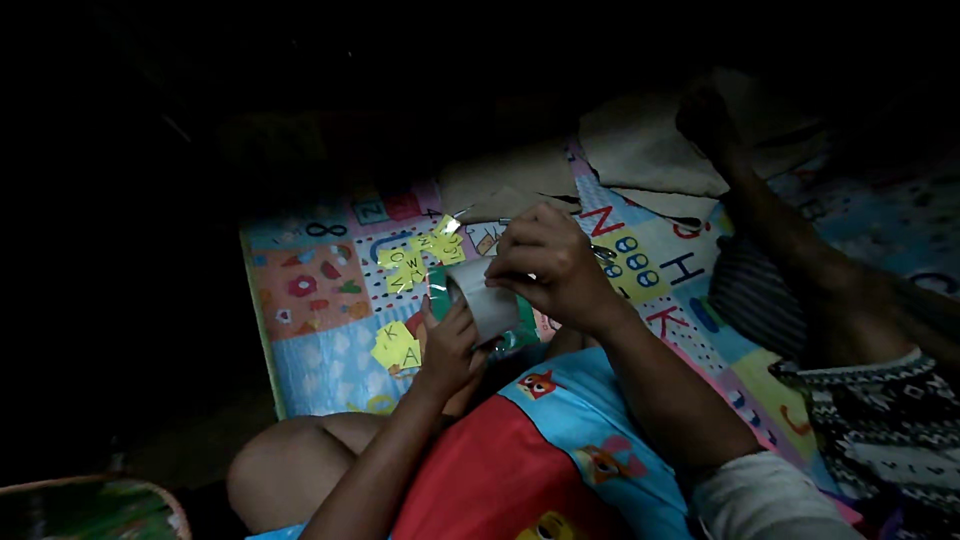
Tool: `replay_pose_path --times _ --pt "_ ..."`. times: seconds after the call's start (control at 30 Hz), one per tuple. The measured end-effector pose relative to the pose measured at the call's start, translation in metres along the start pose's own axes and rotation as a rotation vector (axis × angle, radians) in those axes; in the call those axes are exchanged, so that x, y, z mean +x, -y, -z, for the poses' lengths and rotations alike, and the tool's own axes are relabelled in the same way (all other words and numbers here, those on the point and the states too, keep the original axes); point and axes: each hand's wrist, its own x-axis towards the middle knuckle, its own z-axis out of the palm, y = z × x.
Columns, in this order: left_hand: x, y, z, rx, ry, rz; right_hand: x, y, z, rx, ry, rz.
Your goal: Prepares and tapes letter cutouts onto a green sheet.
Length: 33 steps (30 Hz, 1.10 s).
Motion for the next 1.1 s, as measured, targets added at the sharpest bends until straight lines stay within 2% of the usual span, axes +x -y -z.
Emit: replay_pose_path --times 0.23,0.27,0.37,0.43,0.53,0.67,0.73,0.8,0.97,1.1 --pt "-0.009 -0.013 -0.02 -0.097 -0.01 0.154 -0.007 -0.019 -0.01 0.023 0.026 -0.079" --pt "-0.008 -0.017 -0.02 -0.112 0.02 0.227 -0.007 -0.021 -0.01 0.033 0.017 -0.087" --pt "-0.001 -0.021 -0.009 -0.279 0.2 0.643 -0.007 -0.025 -0.005 0.069 0.004 -0.094" --pt "-0.002 -0.016 -0.008 -0.317 0.238 0.707 -0.005 -0.025 -0.003 0.094 0.046 -0.108" --pt "-0.002 -0.021 -0.008 -0.352 0.304 0.82 0.0 -0.028 -0.005 0.113 0.164 -0.201" --pt "-0.001 -0.038 -0.015 -0.475 0.258 1.225 0.006 -0.06 -0.033 0.152 0.443 -0.396" --pt "-0.004 -0.046 -0.02 -0.434 0.22 1.356 -0.001 -0.085 -0.059 0.215 0.584 -0.499" --pt "-0.006 -0.049 -0.022 -0.409 0.245 1.358 -0.013 -0.104 -0.085 0.268 0.659 -0.576" --pt "-0.017 -0.028 -0.026 -0.564 0.446 1.131 -0.023 -0.128 -0.124 0.31 0.727 -0.614" --pt "-0.014 -0.011 -0.033 -0.806 0.378 1.212 -0.02 -0.142 -0.147 0.318 0.787 -0.61"
